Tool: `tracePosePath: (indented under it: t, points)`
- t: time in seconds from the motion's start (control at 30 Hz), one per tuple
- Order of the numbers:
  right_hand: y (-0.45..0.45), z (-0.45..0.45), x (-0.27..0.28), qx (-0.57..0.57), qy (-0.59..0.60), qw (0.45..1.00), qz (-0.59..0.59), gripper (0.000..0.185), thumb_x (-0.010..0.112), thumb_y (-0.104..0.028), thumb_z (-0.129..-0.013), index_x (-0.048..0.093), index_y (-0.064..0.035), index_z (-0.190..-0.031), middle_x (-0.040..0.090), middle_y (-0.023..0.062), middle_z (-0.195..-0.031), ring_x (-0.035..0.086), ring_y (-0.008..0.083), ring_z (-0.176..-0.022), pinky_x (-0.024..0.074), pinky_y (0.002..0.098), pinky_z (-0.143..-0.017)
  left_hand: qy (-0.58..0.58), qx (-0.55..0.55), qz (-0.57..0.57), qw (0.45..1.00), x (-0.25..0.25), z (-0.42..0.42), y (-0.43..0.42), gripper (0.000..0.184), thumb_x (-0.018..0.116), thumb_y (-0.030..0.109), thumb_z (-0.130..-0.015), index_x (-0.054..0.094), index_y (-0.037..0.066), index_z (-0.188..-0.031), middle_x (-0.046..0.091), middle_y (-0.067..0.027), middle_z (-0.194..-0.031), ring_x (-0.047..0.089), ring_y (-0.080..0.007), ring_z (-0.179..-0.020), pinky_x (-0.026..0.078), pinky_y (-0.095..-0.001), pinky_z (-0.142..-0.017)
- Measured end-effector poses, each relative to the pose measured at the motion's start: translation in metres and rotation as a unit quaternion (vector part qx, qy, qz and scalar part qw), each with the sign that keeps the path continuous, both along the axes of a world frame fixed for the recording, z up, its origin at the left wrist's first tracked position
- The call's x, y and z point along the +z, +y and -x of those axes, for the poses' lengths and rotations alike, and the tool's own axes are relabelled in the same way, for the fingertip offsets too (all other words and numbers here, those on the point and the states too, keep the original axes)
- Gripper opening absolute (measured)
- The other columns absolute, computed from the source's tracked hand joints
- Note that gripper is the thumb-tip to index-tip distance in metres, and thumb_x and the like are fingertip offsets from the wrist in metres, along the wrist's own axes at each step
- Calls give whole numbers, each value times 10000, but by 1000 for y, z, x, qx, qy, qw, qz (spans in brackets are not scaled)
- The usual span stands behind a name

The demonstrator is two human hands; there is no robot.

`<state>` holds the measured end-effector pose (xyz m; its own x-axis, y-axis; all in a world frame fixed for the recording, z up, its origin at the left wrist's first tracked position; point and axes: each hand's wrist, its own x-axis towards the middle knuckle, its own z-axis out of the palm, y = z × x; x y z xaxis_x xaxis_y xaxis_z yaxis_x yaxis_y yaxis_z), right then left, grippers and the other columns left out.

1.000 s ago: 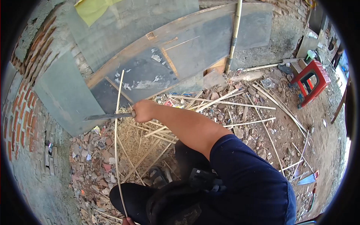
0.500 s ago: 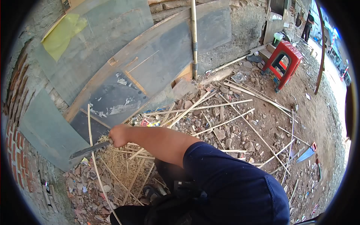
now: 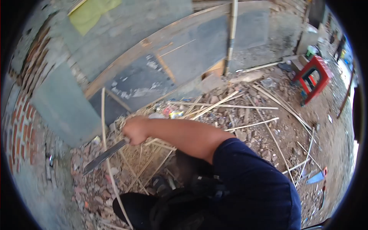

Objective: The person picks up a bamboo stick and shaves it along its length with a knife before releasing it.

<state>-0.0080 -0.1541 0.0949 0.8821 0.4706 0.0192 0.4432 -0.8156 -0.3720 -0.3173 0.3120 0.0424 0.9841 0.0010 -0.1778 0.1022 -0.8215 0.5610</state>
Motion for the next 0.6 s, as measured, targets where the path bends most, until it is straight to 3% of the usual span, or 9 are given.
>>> tracePosePath:
  t: [0.03,0.07,0.1,0.13,0.17,0.2,0.23,0.33,0.6]
  points:
    - [7,3,1,19,-20,1000,5,337,711,-322,-715,737,-127,-989,728,162,-916,703,392,-920,562,516,-778,32,21,13,999,-3,1,1,568,441,552,-1053,624,14,-1061,507,-25,-693,412,-153,-616,361,-373,-575]
    - [12,9,8,45,-22,999,9,341,717,-328,-715,730,-130,-994,727,152,-911,701,390,-908,560,517,-766,184,74,-45,979,-7,1,20,642,477,560,-1039,551,52,-1425,669,-195,-1199,569,-208,-978,457,-443,-862]
    - [16,22,23,60,-10,998,14,319,713,-322,-720,722,-122,-968,724,150,-906,702,383,-899,560,510,-757,-70,56,19,996,-6,4,-20,427,415,331,-1088,522,1,-839,474,-93,-602,478,-200,-555,369,-379,-536]
    - [24,24,26,76,3,997,31,314,702,-295,-735,733,-118,-992,729,157,-926,709,374,-918,570,502,-772,-53,69,5,996,-3,7,-25,418,416,329,-1094,514,9,-843,445,-41,-616,427,-122,-594,353,-353,-534]
    - [32,25,24,86,14,995,50,312,691,-268,-749,744,-114,-1016,734,164,-945,716,365,-938,581,495,-786,-49,63,1,997,14,5,-43,388,417,298,-1093,516,9,-853,455,-54,-608,437,-143,-571,357,-365,-530]
    - [39,28,18,90,4,994,54,305,691,-271,-751,747,-117,-1008,736,159,-944,718,358,-936,581,491,-794,-44,65,-25,997,10,6,-42,389,421,299,-1089,516,8,-849,489,-91,-610,472,-184,-561,370,-387,-536]
    - [45,26,15,89,-11,994,62,297,691,-274,-753,751,-120,-1000,737,154,-944,721,352,-935,581,487,-801,-61,61,-42,995,16,6,-51,380,443,293,-1073,532,9,-836,523,-176,-590,560,-344,-531,387,-443,-510]
    - [58,26,19,86,16,985,149,274,685,-267,-754,758,-126,-977,742,144,-961,723,338,-937,579,475,-805,-39,37,-54,997,16,9,-51,421,405,329,-1082,511,-6,-851,557,-182,-639,580,-343,-589,407,-450,-554]
    - [36,-16,-37,-25,142,990,7,280,653,-264,-787,765,-120,-999,743,138,-948,716,305,-911,560,460,-806,-55,18,-12,998,4,3,-42,334,479,281,-1066,528,13,-872,523,-158,-572,552,-343,-497,393,-416,-489]
